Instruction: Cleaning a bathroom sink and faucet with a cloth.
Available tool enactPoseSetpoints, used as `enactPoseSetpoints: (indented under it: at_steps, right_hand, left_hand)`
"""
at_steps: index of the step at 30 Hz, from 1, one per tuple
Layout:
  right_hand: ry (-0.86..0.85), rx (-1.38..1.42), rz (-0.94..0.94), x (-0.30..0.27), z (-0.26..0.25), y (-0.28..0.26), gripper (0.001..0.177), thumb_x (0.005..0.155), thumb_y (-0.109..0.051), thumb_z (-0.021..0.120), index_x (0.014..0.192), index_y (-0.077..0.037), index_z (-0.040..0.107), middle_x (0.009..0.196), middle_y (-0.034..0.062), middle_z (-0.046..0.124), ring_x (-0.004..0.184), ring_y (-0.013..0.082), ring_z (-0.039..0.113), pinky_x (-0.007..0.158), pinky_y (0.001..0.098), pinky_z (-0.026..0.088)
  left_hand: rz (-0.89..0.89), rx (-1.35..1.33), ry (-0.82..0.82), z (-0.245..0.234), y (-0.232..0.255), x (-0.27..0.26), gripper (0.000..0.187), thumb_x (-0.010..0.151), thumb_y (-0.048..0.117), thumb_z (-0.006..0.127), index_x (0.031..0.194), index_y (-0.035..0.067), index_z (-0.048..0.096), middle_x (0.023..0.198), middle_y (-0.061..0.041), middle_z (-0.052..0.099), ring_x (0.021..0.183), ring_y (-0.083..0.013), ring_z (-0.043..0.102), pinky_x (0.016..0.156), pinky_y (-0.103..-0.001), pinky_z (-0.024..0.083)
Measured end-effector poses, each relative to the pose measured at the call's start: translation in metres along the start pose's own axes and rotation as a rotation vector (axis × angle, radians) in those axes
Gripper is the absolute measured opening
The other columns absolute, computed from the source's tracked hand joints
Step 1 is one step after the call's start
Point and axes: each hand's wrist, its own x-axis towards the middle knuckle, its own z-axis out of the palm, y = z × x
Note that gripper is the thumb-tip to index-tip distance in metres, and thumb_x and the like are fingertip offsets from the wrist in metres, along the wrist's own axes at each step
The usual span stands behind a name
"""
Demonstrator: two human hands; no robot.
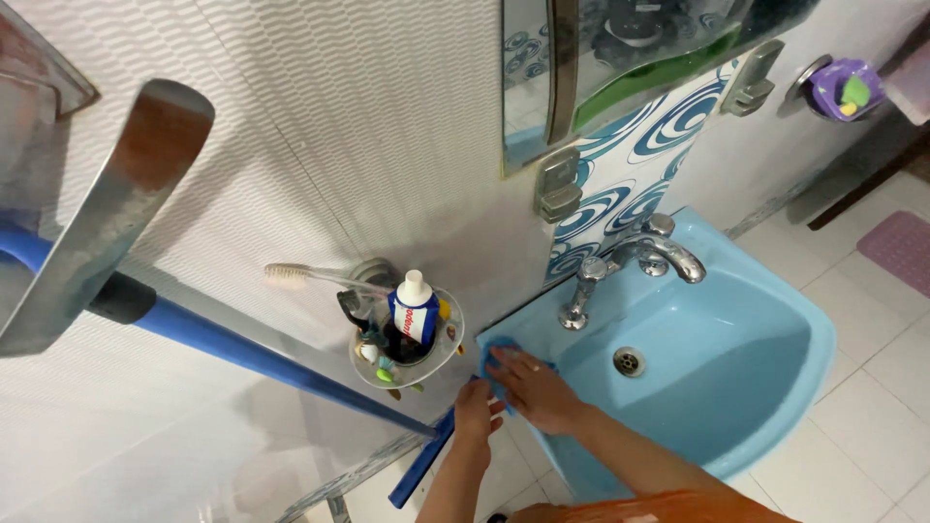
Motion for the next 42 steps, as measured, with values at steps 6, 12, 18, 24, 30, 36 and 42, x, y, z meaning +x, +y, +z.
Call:
enactPoseSetpoints:
  at_steps: [6,12,18,24,30,36,42]
  right_hand:
    - [0.243,-0.326,0.272,0.007,-0.027,0.031,0.065,0.094,-0.028,0.056,0.148,0.003,0.036,0.16,0.0206,0.028,0.145,0.0393,0.031,0.12,0.0506,0.021]
    - [0.06,0.048,-0.077,-0.026,-0.015,0.003,0.058,0.096,-0.022,0.055,0.152,-0.012,0.045,0.165,0.0123,0.036,0.15,0.0345,0.037,0.122,0.0466,0.028]
    - [0.395,-0.193,0.198,0.013,0.003,0.034,0.064,0.093,-0.029,0.064,0.145,0.0,0.04,0.159,0.0242,0.026,0.146,0.0482,0.031,0.112,0.0558,0.028]
    - [0.214,-0.03,0.123,-0.053,0.01,-0.041,0.065,0.091,-0.017,0.061,0.153,-0.008,0.041,0.164,0.0175,0.028,0.147,0.0419,0.031,0.118,0.0509,0.028]
    - [0.355,-0.019,0.227,-0.025,0.03,-0.007,0.06,0.095,-0.023,0.06,0.149,-0.003,0.042,0.158,0.0195,0.034,0.144,0.0412,0.034,0.118,0.0511,0.029]
    - [0.296,0.037,0.139,0.011,-0.001,-0.019,0.065,0.085,-0.011,0.062,0.147,-0.002,0.045,0.16,0.0194,0.029,0.142,0.0434,0.034,0.116,0.0493,0.031]
    - [0.19,-0.224,-0.017,-0.058,0.026,-0.05,0.068,0.076,0.0,0.064,0.142,-0.001,0.051,0.156,0.0145,0.037,0.142,0.0405,0.037,0.115,0.0488,0.032]
  left_hand:
    - [0.012,0.012,0.015,-0.005,-0.001,-0.006,0.032,0.094,0.036,0.058,0.12,0.017,0.06,0.104,-0.002,0.061,0.087,-0.018,0.066,0.072,-0.035,0.049]
    - [-0.021,0.024,-0.021,-0.002,0.003,-0.023,0.031,0.094,0.035,0.057,0.12,0.017,0.06,0.104,0.0,0.061,0.087,-0.0173,0.065,0.073,-0.034,0.049]
    - [0.004,0.033,-0.021,0.006,0.009,-0.031,0.033,0.096,0.035,0.057,0.12,0.014,0.062,0.103,-0.001,0.063,0.087,-0.0164,0.065,0.073,-0.033,0.049]
    - [0.024,-0.001,-0.03,-0.004,0.004,-0.02,0.033,0.094,0.035,0.057,0.12,0.015,0.062,0.102,-0.001,0.065,0.085,-0.0163,0.065,0.071,-0.034,0.048]
    - [0.051,-0.061,-0.012,-0.012,0.01,-0.032,0.035,0.095,0.036,0.06,0.124,0.017,0.06,0.103,0.0,0.064,0.085,-0.0164,0.065,0.072,-0.034,0.051]
    - [0.036,0.02,0.001,-0.017,-0.004,-0.032,0.036,0.095,0.035,0.058,0.123,0.013,0.062,0.101,-0.003,0.064,0.085,-0.0187,0.067,0.071,-0.036,0.05]
    - [0.002,-0.024,0.023,-0.019,-0.006,-0.027,0.034,0.095,0.036,0.057,0.122,0.015,0.061,0.104,0.0,0.066,0.087,-0.017,0.066,0.072,-0.034,0.05]
